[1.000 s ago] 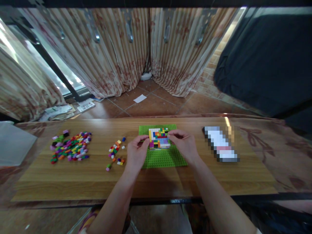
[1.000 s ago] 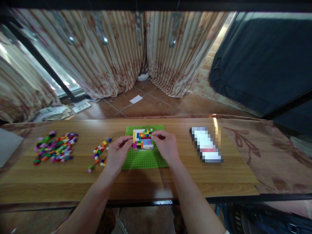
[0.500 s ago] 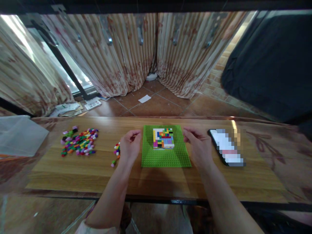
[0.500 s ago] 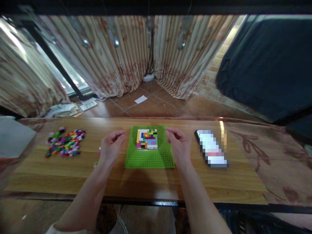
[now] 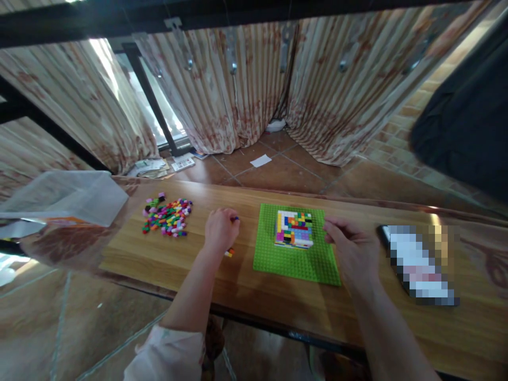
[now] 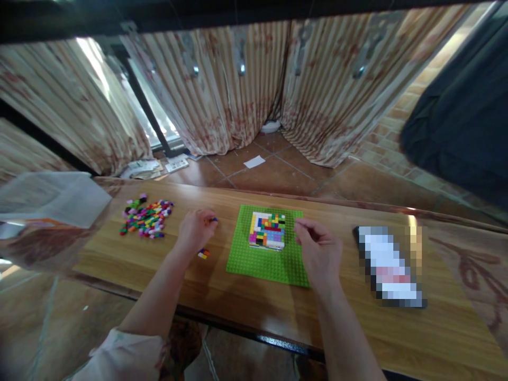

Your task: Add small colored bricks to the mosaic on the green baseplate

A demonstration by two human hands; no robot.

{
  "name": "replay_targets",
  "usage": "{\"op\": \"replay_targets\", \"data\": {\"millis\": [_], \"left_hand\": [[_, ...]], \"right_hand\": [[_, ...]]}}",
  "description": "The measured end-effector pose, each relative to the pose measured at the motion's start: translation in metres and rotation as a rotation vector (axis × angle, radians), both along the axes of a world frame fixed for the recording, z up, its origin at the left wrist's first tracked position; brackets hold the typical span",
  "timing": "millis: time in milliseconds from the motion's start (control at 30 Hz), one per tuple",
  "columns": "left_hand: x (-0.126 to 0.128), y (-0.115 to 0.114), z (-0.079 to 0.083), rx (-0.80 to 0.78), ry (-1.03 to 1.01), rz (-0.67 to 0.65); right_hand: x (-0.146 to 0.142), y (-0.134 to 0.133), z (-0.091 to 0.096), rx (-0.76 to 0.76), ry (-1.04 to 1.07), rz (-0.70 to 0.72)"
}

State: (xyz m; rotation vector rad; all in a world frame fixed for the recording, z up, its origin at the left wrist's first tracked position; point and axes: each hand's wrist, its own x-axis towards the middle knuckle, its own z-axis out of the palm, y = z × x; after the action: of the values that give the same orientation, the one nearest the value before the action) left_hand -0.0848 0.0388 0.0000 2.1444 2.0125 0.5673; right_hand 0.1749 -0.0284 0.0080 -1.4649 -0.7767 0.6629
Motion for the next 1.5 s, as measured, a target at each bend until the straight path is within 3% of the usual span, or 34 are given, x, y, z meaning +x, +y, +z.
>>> {"op": "replay_targets", "data": {"millis": [167, 367, 467, 700, 1033, 1133, 1333, 1500], "left_hand": [[0.004, 0.004, -0.007, 0.135, -0.04, -0.082], [0.029, -0.009, 0.007, 0.238, -0.552, -0.301], [0.049, -0.026, 0.015, 0.239, -0.678, -0.392], [0.077, -0.05, 0.02, 0.185, -0.706, -0.562], [0.083, -0.054, 0.016, 0.152, -0.739, -0.564], [0.082, -0.053, 0.015, 0.177, -0.713, -0.527], [0.071, -0.038, 0.006, 0.264, -0.683, -0.292], [0.07, -0.037, 0.004, 0.236, -0.632, -0.357]], "right_hand": [[0.001, 0.001, -0.003, 0.017, -0.016, 0.002], [-0.004, -0.002, 0.004, 0.089, -0.11, 0.037], [-0.012, -0.008, 0.009, 0.132, -0.159, 0.14], [-0.028, -0.02, 0.012, 0.199, -0.337, 0.426], [-0.025, -0.02, 0.01, 0.145, -0.368, 0.458], [-0.023, -0.02, 0.008, 0.138, -0.407, 0.378], [-0.017, -0.01, -0.001, 0.114, -0.578, 0.15], [-0.02, -0.003, -0.008, 0.123, -0.668, 0.161]]}}
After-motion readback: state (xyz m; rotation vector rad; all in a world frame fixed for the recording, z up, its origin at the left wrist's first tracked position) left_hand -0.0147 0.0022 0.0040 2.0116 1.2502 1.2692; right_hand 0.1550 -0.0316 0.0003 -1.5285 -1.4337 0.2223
